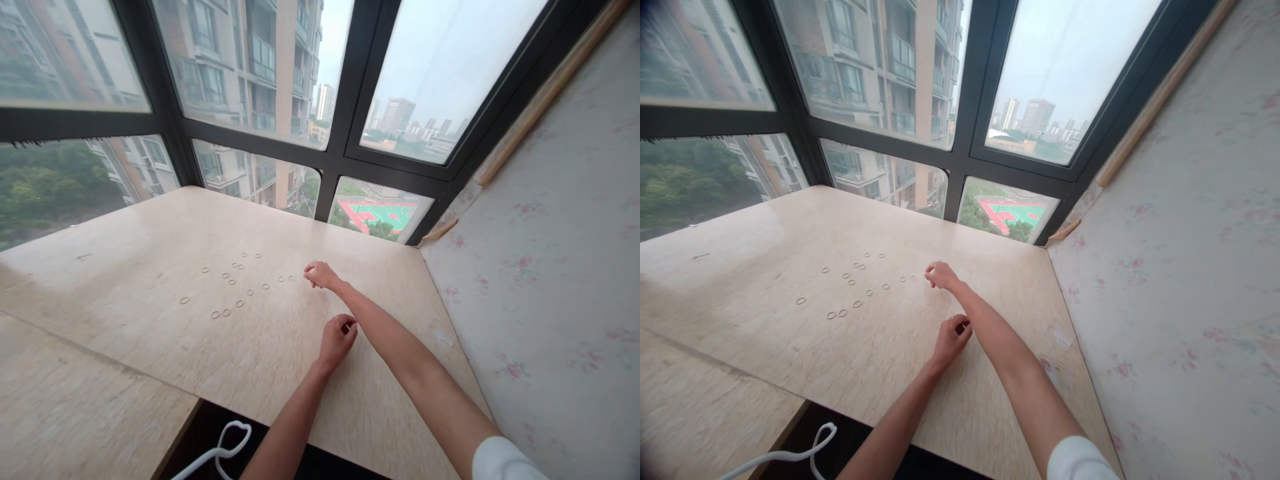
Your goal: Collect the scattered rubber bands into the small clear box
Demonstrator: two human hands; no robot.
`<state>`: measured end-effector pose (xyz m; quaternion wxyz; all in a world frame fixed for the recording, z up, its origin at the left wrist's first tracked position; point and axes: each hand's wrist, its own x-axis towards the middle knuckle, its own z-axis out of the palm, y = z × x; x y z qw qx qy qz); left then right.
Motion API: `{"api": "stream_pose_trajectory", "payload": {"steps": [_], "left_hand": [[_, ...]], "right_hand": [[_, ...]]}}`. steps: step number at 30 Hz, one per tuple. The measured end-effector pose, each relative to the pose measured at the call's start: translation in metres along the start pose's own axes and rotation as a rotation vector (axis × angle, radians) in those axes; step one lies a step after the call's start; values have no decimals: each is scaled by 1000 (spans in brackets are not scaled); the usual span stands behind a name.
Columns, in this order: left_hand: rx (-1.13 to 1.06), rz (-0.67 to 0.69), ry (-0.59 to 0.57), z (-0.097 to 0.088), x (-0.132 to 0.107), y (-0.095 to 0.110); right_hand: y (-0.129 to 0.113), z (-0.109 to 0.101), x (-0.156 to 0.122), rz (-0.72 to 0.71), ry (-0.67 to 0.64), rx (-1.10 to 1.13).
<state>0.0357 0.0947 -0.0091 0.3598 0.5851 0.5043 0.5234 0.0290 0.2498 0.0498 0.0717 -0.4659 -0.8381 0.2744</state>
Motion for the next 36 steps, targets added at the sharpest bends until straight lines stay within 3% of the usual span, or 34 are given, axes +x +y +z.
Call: {"api": "stream_pose_trajectory", "payload": {"steps": [6, 11, 15, 19, 28, 36], "left_hand": [[-39, -27, 0, -2, -1, -1], [-50, -45, 16, -2, -1, -4], [-49, 5, 29, -2, 1, -2], [-49, 29, 30, -2, 3, -2], [-30, -21, 31, -3, 3, -3], [-18, -16, -5, -6, 3, 1]], "right_hand": [[-29, 19, 21, -78, -62, -251], [-27, 29, 25, -111, -55, -363], [-14, 25, 16, -116, 5, -297], [-4, 17, -2, -77, 131, -57], [15, -5, -84, 57, 308, 622], [46, -20, -198, 192, 485, 851]]}}
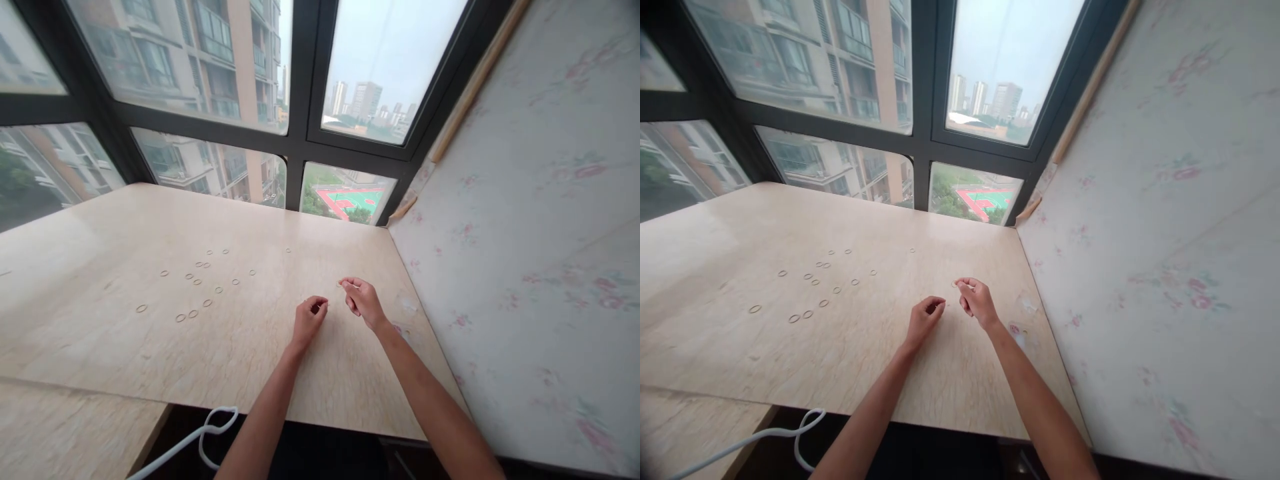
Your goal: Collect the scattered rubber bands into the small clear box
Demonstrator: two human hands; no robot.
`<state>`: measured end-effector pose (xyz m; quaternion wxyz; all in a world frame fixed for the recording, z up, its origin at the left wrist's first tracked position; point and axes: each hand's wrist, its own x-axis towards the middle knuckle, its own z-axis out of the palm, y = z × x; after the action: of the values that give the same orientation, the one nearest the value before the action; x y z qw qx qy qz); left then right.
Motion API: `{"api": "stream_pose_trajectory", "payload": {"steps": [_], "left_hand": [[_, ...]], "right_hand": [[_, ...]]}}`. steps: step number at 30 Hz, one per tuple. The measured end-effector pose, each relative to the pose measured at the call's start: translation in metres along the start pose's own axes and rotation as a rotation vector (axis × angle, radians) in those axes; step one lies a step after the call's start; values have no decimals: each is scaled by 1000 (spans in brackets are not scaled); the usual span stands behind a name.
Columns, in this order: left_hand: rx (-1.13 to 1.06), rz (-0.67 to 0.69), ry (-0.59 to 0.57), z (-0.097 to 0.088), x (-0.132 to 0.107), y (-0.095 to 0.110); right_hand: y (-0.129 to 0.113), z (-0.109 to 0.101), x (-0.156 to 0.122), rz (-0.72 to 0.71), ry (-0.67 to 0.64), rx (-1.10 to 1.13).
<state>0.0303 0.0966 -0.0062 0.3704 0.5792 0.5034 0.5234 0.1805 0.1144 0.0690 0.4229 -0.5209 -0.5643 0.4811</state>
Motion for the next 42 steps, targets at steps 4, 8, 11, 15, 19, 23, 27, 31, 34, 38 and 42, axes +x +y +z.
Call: {"api": "stream_pose_trajectory", "payload": {"steps": [4, 8, 11, 15, 19, 23, 27, 31, 34, 38, 42], "left_hand": [[-3, -31, -16, 0, -1, 0], [17, -45, -26, 0, -1, 1], [39, -58, -33, 0, -1, 2], [75, -58, -30, 1, -1, 4], [107, -58, -44, 2, -3, 4], [138, -48, -48, 3, -4, 3], [181, -11, -47, 5, -6, 3], [248, 45, -107, 4, -7, 2], [214, 61, -196, -5, -4, 1], [194, -40, -219, -37, 6, 1], [265, -181, -151, -84, 22, 0]], "right_hand": [[13, -48, -44, 43, 136, -30], [25, -98, -81, 96, 328, -188], [32, -125, -99, 104, 440, -308], [44, -142, -109, 38, 487, -581], [54, -143, -113, 1, 398, -755], [54, -138, -120, -28, 484, -711], [60, -124, -137, -69, 511, -641], [77, -108, -161, -112, 341, -602], [87, -104, -172, -107, 266, -562], [88, -108, -172, -75, 294, -510], [87, -110, -168, -53, 290, -508]]}}
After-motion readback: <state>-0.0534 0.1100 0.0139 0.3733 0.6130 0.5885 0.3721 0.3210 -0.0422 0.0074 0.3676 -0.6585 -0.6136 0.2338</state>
